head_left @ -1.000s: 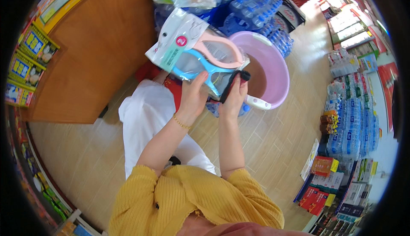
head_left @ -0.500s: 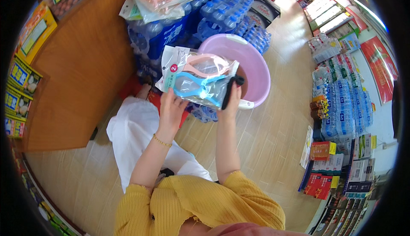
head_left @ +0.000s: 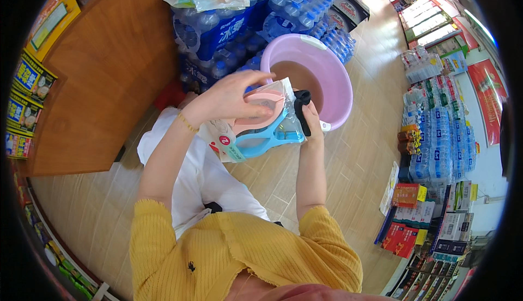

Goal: The person sits on the floor in a store aisle and wipes a dark handheld object with a white cloth, then places it into a pink basin of water. They handle several packaged items, including a blue and pink plastic tool, and repeatedly wipe the dark object before submerging it in the basin.

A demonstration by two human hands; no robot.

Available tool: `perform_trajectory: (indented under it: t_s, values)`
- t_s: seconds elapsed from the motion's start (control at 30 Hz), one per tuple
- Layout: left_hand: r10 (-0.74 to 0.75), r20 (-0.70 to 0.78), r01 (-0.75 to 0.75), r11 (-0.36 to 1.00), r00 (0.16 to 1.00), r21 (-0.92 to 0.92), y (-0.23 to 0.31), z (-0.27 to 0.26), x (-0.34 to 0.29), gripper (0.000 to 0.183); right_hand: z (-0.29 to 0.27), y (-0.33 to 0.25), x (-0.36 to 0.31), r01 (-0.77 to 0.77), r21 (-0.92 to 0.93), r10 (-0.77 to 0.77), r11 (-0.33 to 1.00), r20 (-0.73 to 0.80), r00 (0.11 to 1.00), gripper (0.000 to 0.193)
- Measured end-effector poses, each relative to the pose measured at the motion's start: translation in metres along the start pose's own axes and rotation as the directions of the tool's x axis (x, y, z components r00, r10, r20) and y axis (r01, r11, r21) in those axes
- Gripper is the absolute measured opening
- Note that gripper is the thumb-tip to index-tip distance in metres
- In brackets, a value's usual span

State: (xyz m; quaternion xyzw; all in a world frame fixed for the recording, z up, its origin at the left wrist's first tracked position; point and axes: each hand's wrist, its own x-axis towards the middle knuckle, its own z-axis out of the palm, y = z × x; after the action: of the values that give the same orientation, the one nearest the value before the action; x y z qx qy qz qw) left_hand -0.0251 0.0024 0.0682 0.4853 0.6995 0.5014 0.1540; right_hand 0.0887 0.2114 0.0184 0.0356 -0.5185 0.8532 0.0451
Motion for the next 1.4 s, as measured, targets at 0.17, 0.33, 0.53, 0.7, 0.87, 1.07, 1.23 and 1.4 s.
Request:
perform_trajectory:
  t_s: [0.17, 0.33, 0.53, 0.7, 0.87, 1.07, 1.23, 1.4]
  values:
    - [-0.199, 0.237, 0.298, 0.796, 0.951, -0.527, -0.021, 0.011, 0.001, 0.041, 0.002, 0.000, 0.005, -0.023, -0.184, -0.007, 0.983, -0.160, 0.987, 0.038]
    - [-0.307, 0.052, 0.263, 0.703, 0.950, -0.660, -0.029, 0.018, -0.012, 0.038, -0.019, -0.017, 0.010, -0.064, -0.486, -0.280, 0.871, -0.601, 0.749, 0.030]
    - [-0.474, -0.082, 0.207, 0.527, 0.877, -0.824, -0.025, 0.021, -0.012, 0.036, 0.038, -0.029, -0.001, 0.235, -0.694, -0.356, 0.681, -0.032, 0.934, 0.036]
    - [-0.368, -0.194, 0.008, 0.481, 0.910, -0.877, -0.008, 0.037, -0.025, 0.041, 0.087, -0.013, 0.024, 0.319, -0.904, -0.225, -0.285, 0.386, 0.895, 0.059]
    - [-0.313, -0.264, -0.046, 0.563, 0.912, -0.825, -0.014, 0.074, -0.026, 0.039, 0.094, -0.025, 0.047, -0.006, -0.994, -0.202, -0.105, 0.015, 0.979, 0.034]
    - [-0.276, -0.104, 0.109, 0.658, 0.955, -0.745, -0.029, 0.066, -0.028, 0.044, 0.071, -0.020, 0.061, -0.048, -0.970, -0.554, 0.238, -0.176, 0.814, 0.027]
    - [-0.374, -0.113, 0.054, 0.407, 0.921, -0.912, -0.024, 0.052, -0.033, 0.035, 0.008, -0.027, 0.058, 0.180, -0.266, -0.319, 0.947, -0.716, 0.620, 0.035]
    - [-0.425, -0.142, 0.032, 0.376, 0.894, -0.926, -0.021, 0.042, -0.033, 0.038, 0.004, -0.042, 0.030, 0.478, -0.018, -0.430, 0.878, -0.468, 0.772, 0.048]
